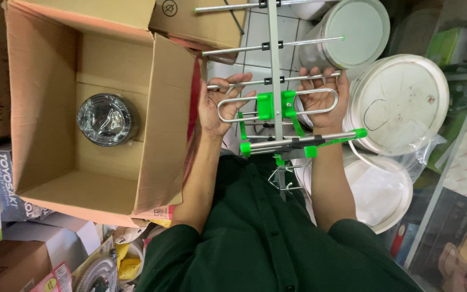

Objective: The person assembles a television antenna by connecting metal rods to a green plastic housing and tightening a screw with a screwdriver.

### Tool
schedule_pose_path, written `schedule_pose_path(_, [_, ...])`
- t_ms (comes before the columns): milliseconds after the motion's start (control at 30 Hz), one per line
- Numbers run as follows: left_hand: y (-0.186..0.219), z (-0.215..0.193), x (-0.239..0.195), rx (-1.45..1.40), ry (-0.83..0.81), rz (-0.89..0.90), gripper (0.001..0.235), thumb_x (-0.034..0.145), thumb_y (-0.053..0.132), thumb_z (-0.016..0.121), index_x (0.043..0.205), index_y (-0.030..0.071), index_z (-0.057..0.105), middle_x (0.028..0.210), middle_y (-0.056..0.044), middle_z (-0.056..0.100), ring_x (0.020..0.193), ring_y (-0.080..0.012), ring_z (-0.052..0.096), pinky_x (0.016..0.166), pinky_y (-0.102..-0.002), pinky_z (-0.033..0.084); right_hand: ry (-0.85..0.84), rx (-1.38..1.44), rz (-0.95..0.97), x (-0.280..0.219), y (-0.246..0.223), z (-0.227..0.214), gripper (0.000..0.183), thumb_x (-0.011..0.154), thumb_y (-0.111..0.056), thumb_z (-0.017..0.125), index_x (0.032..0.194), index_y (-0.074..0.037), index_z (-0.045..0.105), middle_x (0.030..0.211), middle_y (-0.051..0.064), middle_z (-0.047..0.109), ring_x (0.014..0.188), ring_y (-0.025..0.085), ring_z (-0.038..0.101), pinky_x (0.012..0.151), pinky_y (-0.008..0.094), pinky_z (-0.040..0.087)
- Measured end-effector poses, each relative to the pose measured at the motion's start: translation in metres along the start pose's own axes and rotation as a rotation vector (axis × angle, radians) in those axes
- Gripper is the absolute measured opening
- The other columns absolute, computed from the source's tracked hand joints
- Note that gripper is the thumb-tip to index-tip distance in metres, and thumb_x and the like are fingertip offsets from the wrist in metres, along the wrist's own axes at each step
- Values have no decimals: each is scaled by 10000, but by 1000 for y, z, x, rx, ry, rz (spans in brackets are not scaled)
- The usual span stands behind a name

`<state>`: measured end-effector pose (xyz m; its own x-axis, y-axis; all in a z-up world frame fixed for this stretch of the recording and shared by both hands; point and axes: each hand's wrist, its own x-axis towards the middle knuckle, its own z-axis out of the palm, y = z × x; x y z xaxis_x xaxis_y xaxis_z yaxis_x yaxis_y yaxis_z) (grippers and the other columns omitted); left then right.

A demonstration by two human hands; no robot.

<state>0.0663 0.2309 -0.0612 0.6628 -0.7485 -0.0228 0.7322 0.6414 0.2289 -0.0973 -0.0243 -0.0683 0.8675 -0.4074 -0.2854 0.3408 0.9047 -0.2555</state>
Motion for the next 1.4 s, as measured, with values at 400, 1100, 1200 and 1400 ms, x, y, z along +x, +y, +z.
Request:
schedule_pose_path(400, [6, 9, 2, 28, 10, -15, 566, 1152, 434, 270, 1051, 36, 660, 1346, -296, 609, 1446, -501, 438, 1128, -725, 440, 7, -60, -43, -8, 4, 4, 393, 1114, -433, 455, 1097, -72, 610, 1217, 169, 683, 1349, 414, 612, 980, 578, 593])
schedule_pose_path(1100, [11, -21, 19, 150, -10, -54, 396, 1005, 226, 498, 1363, 65, 546, 1422, -241, 567, 1368, -524, 499, 1157, -652, 458, -173, 165, -38, 57, -15, -5, 708, 1007, -576, 430, 1607, -202, 386, 1513, 152, 529, 1423, 384, 489, 1204, 597, 386])
schedule_pose_path(1200, [13, -24, 25, 247, 156, 148, 557, 975, 220, 488, 1521, 213, 373, 1474, -142, 522, 1305, -439, 556, 1114, -607, 487, -265, 139, -71, 57, -12, -8, 689, 1026, -571, 438, 1639, -273, 335, 1480, 155, 555, 1419, 387, 506, 1152, 569, 432])
schedule_pose_path(1400, [-6, -34, 36, 693, 327, 304, 487, 1128, 124, 428, 1581, -39, 349, 1518, -186, 527, 1257, -350, 693, 1024, -466, 604, -257, -28, -183, 49, -11, -11, 586, 1071, -420, 461, 1631, -362, 300, 1508, 146, 588, 1385, 363, 547, 1079, 526, 522])
